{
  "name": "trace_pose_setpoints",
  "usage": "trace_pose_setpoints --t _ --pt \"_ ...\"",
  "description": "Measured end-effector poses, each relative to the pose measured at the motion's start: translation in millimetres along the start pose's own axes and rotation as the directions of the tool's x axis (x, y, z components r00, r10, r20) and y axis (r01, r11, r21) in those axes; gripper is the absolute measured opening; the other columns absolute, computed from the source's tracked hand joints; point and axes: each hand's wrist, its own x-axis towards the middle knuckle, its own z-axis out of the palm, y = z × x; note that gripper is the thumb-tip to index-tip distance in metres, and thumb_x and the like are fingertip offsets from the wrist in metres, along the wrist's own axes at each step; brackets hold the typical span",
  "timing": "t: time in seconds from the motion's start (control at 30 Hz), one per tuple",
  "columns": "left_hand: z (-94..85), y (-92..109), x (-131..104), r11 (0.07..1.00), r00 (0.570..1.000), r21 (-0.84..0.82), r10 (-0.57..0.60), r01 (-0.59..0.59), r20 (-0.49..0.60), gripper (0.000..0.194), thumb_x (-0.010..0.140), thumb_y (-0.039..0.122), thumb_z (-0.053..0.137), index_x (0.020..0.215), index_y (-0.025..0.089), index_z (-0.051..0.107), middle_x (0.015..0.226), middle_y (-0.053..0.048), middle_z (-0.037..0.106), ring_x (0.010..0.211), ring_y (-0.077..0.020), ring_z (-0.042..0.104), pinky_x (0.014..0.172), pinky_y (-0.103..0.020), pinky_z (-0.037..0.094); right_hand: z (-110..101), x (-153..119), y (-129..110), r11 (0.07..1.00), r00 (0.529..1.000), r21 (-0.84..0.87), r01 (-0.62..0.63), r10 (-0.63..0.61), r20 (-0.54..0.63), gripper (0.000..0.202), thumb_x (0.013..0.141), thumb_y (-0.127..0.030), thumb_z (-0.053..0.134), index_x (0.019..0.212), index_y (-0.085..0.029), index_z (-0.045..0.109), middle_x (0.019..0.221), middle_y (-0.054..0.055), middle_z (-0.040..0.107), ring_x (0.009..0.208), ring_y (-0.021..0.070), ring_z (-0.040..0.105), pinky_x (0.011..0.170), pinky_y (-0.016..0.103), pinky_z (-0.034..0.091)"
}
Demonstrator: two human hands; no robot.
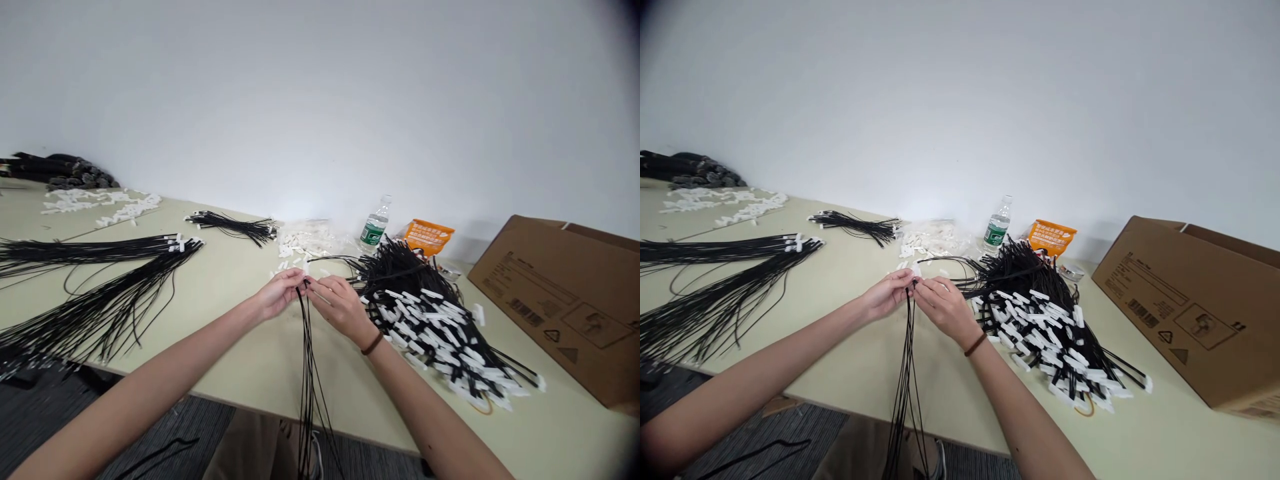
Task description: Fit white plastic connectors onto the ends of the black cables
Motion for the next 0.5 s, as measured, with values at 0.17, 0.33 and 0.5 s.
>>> trace_pose_setpoints --t 0.17,0.33,0.5 --pt "2.0 1.3 -0.6 0.999 0.999 0.013 0.036 -0.036 -0.019 0.011 0.069 0.018 0.067 0.070 0.012 0.058 0.069 -0.002 0.058 0.062 -0.0064 0.053 0.062 -0.018 0.043 -1.6 6.1 -5.8 0.978 0.987 0.154 -0.142 0.152 -0.051 0.024 0.086 -0.013 0.046 0.104 -0.023 0.058 0.104 0.006 0.065 0.100 0.0176 0.057 0.088 0.039 0.048" --pt "3.7 5.2 -0.7 0.994 0.995 0.071 0.088 -0.085 -0.048 0.013 0.070 0.021 0.067 0.073 0.011 0.059 0.080 -0.006 0.062 0.069 -0.0095 0.058 0.062 -0.019 0.041 -8.8 19.9 -14.3 0.600 0.734 0.679 -0.423 0.666 -0.131 0.010 0.085 -0.023 0.050 0.092 -0.021 0.058 0.092 0.005 0.066 0.090 0.0160 0.063 0.083 0.036 0.051" --pt "2.1 5.8 -0.5 0.992 0.992 0.098 0.086 -0.076 -0.095 0.016 0.070 0.022 0.067 0.075 0.011 0.057 0.082 -0.006 0.064 0.065 -0.0079 0.056 0.059 -0.019 0.040 -26.1 23.6 7.8 0.134 0.347 0.966 -0.221 0.937 -0.051 0.017 0.077 -0.034 0.060 0.082 -0.020 0.051 0.072 -0.003 0.059 0.071 0.0108 0.062 0.074 0.033 0.054"
